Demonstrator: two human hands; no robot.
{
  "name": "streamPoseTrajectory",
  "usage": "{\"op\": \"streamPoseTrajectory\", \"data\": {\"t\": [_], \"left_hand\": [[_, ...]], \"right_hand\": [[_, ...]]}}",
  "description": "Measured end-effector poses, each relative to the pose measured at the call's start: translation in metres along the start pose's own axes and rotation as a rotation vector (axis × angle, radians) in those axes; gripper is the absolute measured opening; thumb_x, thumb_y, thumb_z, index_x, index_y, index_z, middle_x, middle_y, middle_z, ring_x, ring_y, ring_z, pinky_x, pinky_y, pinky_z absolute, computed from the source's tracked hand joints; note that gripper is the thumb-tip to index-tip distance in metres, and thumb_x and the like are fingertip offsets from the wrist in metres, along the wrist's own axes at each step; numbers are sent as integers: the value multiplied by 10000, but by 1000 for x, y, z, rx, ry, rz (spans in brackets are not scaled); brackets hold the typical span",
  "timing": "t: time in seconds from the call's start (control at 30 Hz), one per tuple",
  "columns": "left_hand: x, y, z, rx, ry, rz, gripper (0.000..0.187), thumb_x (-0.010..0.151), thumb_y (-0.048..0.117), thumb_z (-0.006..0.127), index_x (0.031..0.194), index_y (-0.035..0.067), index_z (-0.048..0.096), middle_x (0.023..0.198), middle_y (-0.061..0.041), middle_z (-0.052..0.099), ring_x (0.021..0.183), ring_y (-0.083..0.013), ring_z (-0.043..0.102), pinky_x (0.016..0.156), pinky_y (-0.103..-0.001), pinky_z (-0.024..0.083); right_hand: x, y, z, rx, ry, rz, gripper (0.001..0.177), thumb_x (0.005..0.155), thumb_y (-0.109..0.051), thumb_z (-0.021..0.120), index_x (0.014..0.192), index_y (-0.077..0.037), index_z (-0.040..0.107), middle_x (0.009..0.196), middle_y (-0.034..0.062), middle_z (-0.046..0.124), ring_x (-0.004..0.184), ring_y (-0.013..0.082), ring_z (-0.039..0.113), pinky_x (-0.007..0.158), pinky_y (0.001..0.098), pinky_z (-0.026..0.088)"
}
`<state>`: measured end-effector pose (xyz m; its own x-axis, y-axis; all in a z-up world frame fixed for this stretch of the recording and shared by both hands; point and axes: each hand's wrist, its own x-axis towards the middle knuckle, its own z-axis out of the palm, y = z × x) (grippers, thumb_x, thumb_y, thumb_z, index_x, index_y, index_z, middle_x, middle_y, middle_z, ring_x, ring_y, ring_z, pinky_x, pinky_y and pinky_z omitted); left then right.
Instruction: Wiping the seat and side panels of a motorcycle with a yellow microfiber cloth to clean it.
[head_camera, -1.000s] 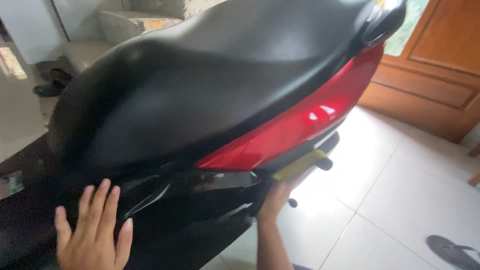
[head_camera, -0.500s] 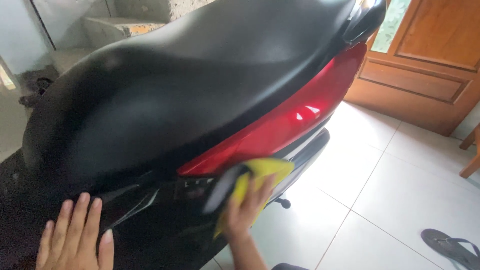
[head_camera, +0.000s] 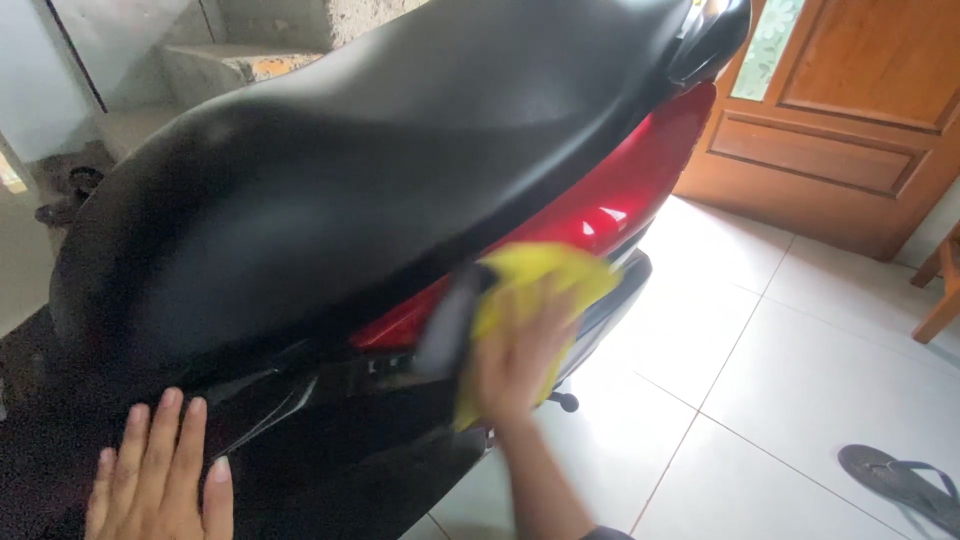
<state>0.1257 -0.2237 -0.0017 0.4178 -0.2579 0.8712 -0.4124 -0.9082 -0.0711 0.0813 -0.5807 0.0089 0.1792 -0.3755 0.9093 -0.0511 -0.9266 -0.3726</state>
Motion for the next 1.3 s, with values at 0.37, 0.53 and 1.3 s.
{"op": "streamPoseTrajectory", "data": {"t": [0.37,0.53,1.3], "left_hand": [[-9,-4,28,2,117,-11,609,1011,318,472,1537,124,708,1628,-107,687,1571,-306,600,1292,-475,431],[-13,-15,46,103,126,-1,652,1014,376,385,1503,156,756,1579,-84,756,1547,-284,665,1328,-420,405],[-30,-42,94,36,207,116,712,946,428,406,1510,125,717,1569,-151,731,1558,-345,551,1335,-456,243]], "right_hand": [[162,-87,-98,781,388,1031,392,838,-631,277,946,-262,354,797,-74,403,652,96,406,584,288,374],[35,-24,-30,21,35,-96,549,1111,-399,339,1642,-267,291,1752,187,111,1629,498,11,1295,701,-8],[113,-20,-52,-225,-10,-308,601,924,-369,540,1520,-294,507,1623,53,469,1569,402,316,1212,742,135]]}}
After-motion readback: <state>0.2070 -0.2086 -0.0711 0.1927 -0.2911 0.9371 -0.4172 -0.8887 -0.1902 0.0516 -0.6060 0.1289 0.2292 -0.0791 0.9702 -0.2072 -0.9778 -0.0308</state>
